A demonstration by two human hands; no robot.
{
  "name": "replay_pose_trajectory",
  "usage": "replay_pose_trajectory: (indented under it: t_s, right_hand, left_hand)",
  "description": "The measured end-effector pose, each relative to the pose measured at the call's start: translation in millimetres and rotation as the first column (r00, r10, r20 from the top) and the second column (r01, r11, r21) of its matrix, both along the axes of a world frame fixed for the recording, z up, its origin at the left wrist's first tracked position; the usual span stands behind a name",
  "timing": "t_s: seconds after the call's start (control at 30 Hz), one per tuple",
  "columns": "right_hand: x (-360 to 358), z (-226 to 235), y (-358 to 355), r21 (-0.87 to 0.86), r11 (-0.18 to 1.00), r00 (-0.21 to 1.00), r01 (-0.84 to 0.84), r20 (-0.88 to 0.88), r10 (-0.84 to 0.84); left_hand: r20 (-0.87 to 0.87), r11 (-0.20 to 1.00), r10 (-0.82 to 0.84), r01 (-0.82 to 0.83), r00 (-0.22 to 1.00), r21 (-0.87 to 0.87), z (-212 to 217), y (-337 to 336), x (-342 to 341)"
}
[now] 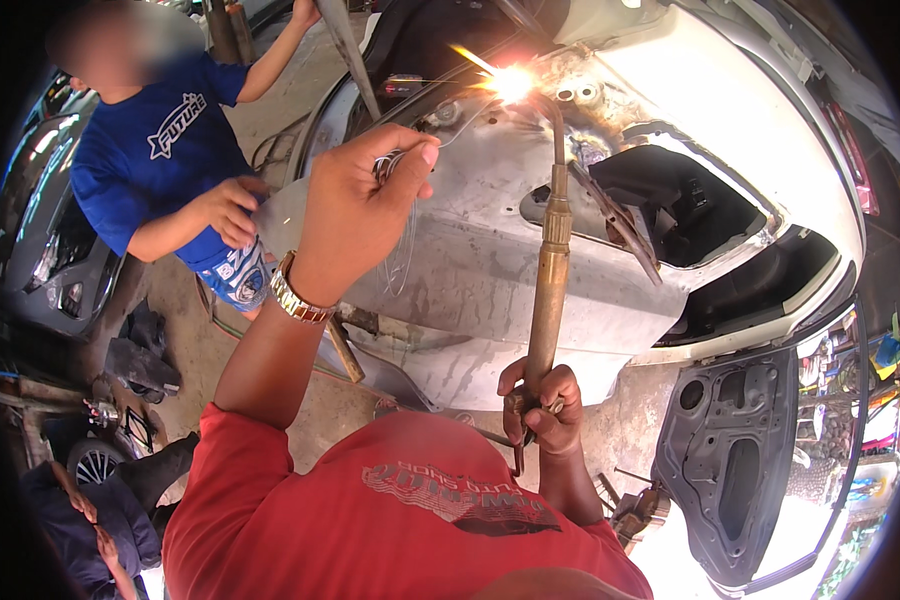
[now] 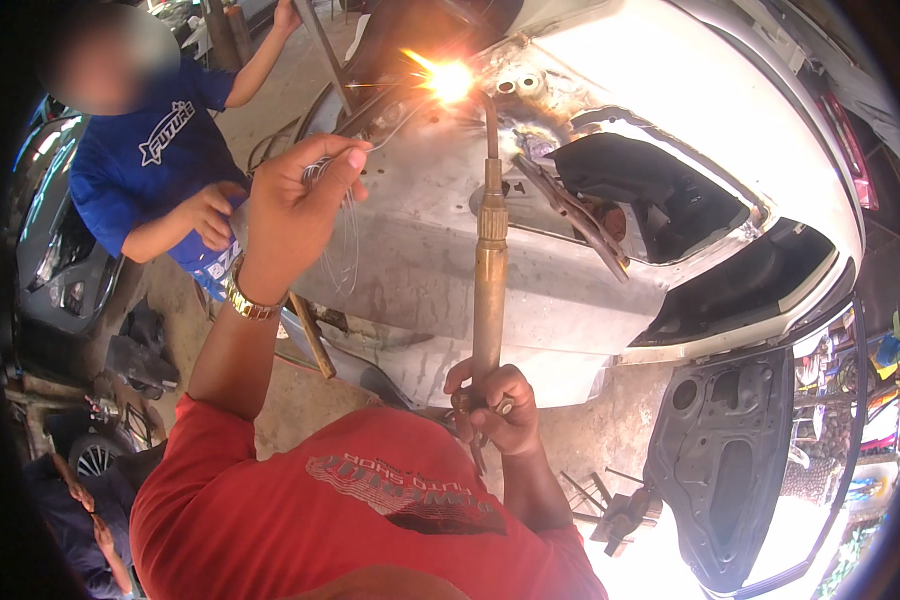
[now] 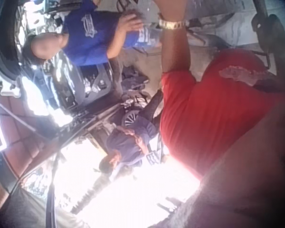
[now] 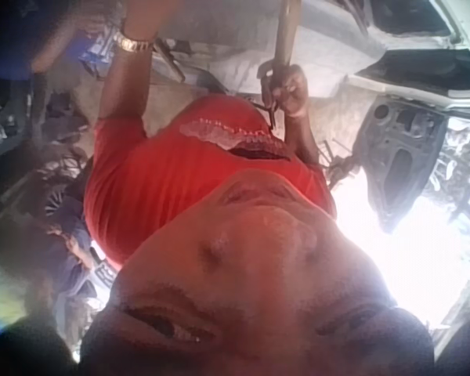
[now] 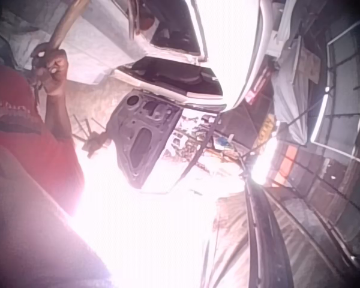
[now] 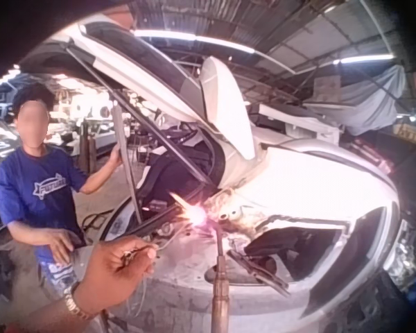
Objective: The person welds a metal sheet onto the inner frame of a car door using a welding torch and filler wire. Another person assists by holding the metal sheet in place while the welder moves the torch along the seam.
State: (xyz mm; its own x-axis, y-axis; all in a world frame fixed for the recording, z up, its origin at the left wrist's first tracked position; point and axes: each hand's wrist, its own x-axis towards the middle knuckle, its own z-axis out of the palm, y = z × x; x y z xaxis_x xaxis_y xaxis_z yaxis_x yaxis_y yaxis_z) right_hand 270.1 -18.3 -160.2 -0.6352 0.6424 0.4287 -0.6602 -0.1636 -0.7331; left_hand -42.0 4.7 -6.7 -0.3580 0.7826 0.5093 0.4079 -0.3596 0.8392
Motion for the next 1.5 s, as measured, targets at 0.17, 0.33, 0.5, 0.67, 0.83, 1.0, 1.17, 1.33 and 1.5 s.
replay_pose_trajectory:
  t_s: [0.17,0.33,0.5,0.67,0.83,1.0,1.17,1.33,1.5]
  right_hand:
    - [-0.2,1.2,-0.7,-0.013,1.0,1.0,-0.011,0.001,0.011]
    - [-0.4,0.6,-0.2,-0.001,1.0,1.0,-0.008,0.005,0.008]
    - [-1.1,1.7,0.4,0.006,1.0,1.0,-0.003,0.009,0.003]
    - [-0.9,2.3,1.0,0.007,1.0,1.0,-0.001,0.01,0.001]
    - [-1.9,2.4,1.8,0.019,1.0,1.0,0.005,0.003,-0.006]
    - [0.4,1.0,3.0,0.034,0.999,1.0,0.004,0.026,-0.004]
    - [0.5,1.5,3.6,0.051,0.999,0.998,0.004,0.062,-0.008]
    - [1.2,-0.4,3.2,0.048,0.999,0.998,0.008,0.067,-0.011]
    - [0.9,-1.8,3.1,0.049,0.999,0.999,0.008,0.048,-0.01]
  left_hand:
    - [0.019,1.0,0.008,-0.007,1.0,-0.005,0.1,-0.6,1.3]
    - [0.023,1.0,0.007,-0.007,1.0,-0.024,2.5,-1.5,2.3]
    - [0.021,1.0,-0.006,0.006,1.0,-0.003,1.4,-0.5,1.4]
    - [0.006,1.0,-0.001,0.001,1.0,0.0,2.0,-0.9,1.9]
    - [0.013,1.0,0.006,-0.006,1.0,-0.013,2.5,1.6,2.7]
    - [0.031,1.0,-0.009,0.009,0.999,0.014,-0.2,4.2,0.2]
    - [0.013,1.0,-0.005,0.005,1.0,0.008,1.9,3.6,1.6]
    - [-0.002,1.0,0.008,-0.008,1.0,0.016,0.9,3.2,1.8]
    - [0.003,1.0,0.003,-0.003,1.0,-0.001,4.4,2.4,3.6]
